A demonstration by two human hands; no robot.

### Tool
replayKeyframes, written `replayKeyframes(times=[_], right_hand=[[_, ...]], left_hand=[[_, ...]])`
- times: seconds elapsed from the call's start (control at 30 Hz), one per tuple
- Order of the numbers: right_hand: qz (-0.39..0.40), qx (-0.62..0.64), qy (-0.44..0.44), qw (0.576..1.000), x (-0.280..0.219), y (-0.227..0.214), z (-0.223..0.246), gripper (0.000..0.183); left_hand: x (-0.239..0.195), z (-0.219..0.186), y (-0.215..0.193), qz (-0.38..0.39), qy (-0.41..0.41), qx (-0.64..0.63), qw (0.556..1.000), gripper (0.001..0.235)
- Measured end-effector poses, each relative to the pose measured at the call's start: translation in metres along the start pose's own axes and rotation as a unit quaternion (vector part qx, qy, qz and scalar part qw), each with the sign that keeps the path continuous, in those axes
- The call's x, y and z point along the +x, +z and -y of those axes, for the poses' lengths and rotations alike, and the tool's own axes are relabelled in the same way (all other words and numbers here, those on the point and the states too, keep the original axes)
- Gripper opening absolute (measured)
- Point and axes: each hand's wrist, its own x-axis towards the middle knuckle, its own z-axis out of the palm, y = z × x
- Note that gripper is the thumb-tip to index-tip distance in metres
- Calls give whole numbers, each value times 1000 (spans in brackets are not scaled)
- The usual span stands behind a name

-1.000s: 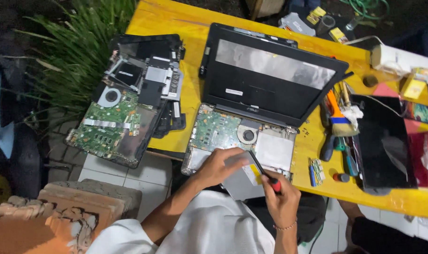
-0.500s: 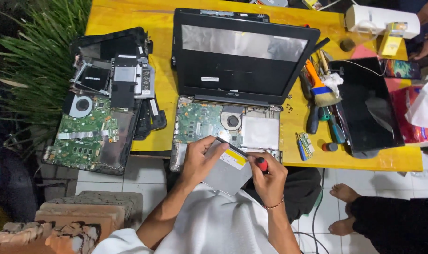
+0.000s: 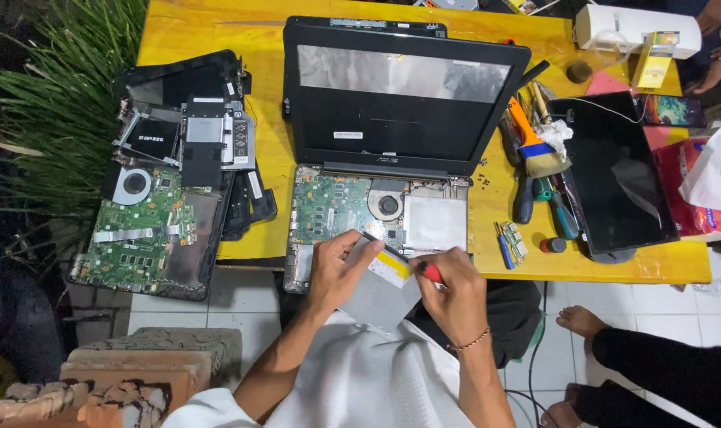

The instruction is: The person disassembles a laptop on a yellow table, removing the battery and unscrewing the hard drive. They then remove the hard drive and place it on the table among other disassembled parts.

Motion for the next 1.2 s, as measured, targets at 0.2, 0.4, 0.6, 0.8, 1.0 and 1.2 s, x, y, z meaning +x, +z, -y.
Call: replayKeyframes(times=[0.2,0.4,0.6,0.8,1.0,1.2], right_hand=[[122,48,-33,991,29,3,27,16],[90,116,-15,989,23,23,3,11],[116,80,7,990,22,26,-14,9],[103,94,15,990,25,28,-13,15],[67,111,29,991,23,32,-12,18],[12,109,38,993,23,29,-16,14]], left_hand=[[-3,-24,-2,148,95,33,984,35],[-2,-38,-9,131,115,66,982,42],[0,-21,-11,119,141,117,976,45],[-1,-19,-9,81,137,132,978,42],[1,-27,-8,66,136,136,979,42],[0,-39,-9,54,138,133,980,43]])
